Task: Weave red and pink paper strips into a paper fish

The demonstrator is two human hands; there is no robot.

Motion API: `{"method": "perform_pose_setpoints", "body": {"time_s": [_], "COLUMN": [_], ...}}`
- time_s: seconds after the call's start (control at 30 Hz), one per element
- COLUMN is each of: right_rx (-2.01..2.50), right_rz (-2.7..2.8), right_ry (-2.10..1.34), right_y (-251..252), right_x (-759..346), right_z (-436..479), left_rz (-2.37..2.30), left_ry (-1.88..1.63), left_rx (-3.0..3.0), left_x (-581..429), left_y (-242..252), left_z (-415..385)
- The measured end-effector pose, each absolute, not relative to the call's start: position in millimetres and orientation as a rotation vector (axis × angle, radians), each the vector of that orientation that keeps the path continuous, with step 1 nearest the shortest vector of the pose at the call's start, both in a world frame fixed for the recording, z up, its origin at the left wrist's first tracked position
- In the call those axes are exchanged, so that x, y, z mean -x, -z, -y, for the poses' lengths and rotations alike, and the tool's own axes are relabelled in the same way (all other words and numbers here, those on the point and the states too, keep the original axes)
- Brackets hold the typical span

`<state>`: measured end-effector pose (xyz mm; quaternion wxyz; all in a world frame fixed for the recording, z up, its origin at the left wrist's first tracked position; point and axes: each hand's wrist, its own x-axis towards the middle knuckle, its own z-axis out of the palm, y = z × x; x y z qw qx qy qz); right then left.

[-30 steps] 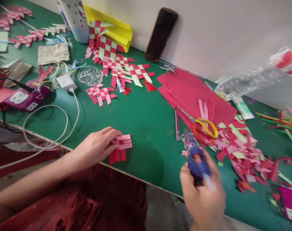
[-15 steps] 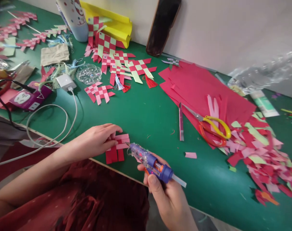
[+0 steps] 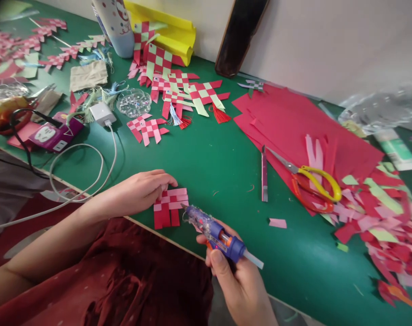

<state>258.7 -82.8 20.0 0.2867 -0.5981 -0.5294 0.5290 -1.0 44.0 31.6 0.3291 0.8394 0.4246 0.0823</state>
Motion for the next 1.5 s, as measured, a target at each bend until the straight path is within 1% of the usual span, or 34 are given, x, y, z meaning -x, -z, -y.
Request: {"method": "perform_pose_setpoints", "body": {"time_s": [0.3, 0.53, 0.87, 1.17, 1.5], "right_rx": [1.586, 1.649, 1.714, 1.665, 1.668], "right_rz": [1.408, 1.330, 1.212, 1.405, 1.445], "right_ry": [-1.443, -1.421, -1.410, -1.459, -1.446], "right_y": [-20, -25, -30, -24, -26], "right_x": [-257, -250, -247, -260, -261], "right_z": [84, 85, 86, 79, 77], "left_rz": [-1.126, -1.266, -1.263, -1.236, -1.267], "left_ry": [-0.194, -0.201, -0.241, -0.266, -0.134], "left_rx": [-2.178, -2.197, -2.163, -2.106, -2.108], "left_x": [1, -6, -8, -5, -10], "left_y": [-35, -30, -30, -29, -33], "left_z": [-45, -36, -35, -34, -34]}}
